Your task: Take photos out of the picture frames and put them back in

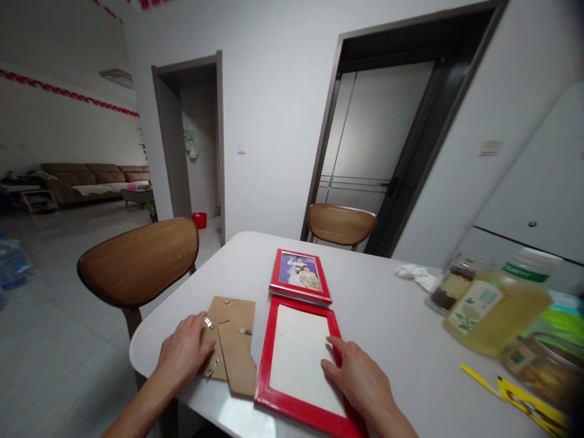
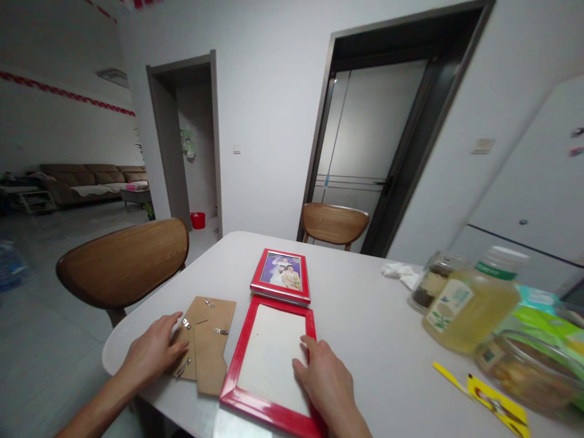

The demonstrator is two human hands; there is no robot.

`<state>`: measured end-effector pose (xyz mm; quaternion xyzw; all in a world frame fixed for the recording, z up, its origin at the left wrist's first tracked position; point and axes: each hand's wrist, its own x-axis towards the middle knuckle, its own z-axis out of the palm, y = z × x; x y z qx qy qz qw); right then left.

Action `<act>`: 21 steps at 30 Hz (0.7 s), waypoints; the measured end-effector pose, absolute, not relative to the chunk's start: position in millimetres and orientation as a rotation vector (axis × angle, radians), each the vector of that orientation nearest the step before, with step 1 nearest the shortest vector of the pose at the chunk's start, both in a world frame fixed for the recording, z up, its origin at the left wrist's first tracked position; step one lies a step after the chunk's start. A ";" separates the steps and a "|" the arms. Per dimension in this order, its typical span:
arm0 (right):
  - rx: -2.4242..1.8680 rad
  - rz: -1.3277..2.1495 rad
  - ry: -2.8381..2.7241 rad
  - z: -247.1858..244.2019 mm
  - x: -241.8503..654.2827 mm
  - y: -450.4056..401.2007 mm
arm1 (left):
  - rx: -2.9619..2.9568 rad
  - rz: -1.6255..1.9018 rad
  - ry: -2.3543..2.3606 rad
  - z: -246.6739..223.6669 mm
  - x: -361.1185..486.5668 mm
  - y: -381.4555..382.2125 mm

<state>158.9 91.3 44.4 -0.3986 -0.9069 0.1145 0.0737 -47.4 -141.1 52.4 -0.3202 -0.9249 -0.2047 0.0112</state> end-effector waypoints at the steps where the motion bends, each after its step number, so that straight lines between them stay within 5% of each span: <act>1: -1.236 0.345 -2.690 43.0 160.1 94.2 | -1.079 -0.705 -2.836 55.4 -37.8 -135.9; 8: -1.256 0.668 -2.495 39.7 168.4 110.7 | -1.838 -1.096 -2.707 61.6 52.0 -87.2; 14: -1.018 1.961 -1.745 66.3 183.9 91.7 | -1.954 -1.131 -2.718 57.3 77.5 -62.1; 21: -0.846 2.205 -1.356 74.8 183.1 85.4 | -2.062 -1.132 -2.171 77.4 97.6 -43.4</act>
